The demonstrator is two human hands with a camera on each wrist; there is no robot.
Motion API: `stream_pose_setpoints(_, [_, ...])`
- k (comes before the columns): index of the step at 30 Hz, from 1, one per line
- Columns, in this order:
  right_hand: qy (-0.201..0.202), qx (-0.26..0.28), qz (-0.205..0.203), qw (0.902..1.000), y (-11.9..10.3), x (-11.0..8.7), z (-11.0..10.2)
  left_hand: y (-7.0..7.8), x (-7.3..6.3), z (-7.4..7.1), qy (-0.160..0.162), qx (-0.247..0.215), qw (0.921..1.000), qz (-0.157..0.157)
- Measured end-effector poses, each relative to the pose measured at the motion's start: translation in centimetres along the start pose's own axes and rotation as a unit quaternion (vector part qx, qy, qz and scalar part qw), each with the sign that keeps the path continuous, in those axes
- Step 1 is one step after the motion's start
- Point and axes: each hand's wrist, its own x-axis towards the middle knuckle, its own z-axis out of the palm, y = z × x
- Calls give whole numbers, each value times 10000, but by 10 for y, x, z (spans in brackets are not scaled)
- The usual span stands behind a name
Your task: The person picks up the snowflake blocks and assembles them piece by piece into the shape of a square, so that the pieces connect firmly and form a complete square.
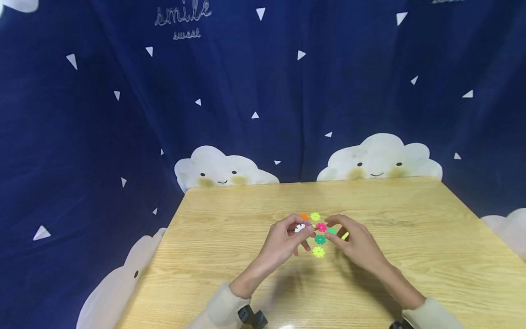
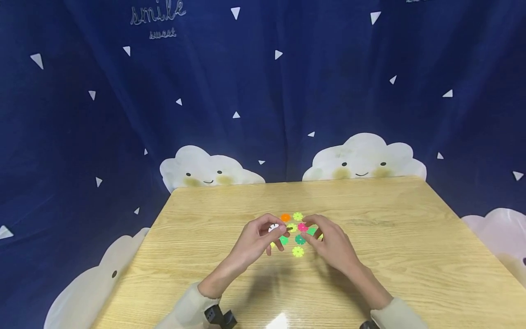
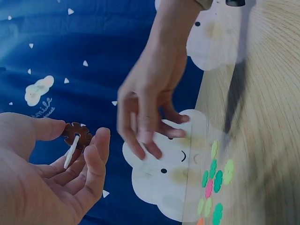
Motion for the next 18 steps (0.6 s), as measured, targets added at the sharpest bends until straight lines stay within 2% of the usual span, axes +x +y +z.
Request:
stream_pose_setpoints(3, [-559,394,375,9970,6,-1,2,1,0,0,-28,44,10000,19])
stream_pose_setpoints(6, [-1029,904,690,9882,12,-3,5,1,0,-1,-44,78,9999,47])
stream_pose_setpoints(8, [-1285,1311,931,9786,17,-2,7,1,0,-1,-33,70,9999,66])
stream_pose_setpoints(12, [-1777,2242,1374,9483,27,-1,11,2,1,-1,15,60,9999,92])
stream_pose_setpoints(15, [-2053,2617,1587,9296,32,-1,14,2,2,-1,27,55,10000,78])
stream_pose_setpoints(18, [-2236,2664,1663,9227,35,-1,17,2,2,-2,37,51,9999,89])
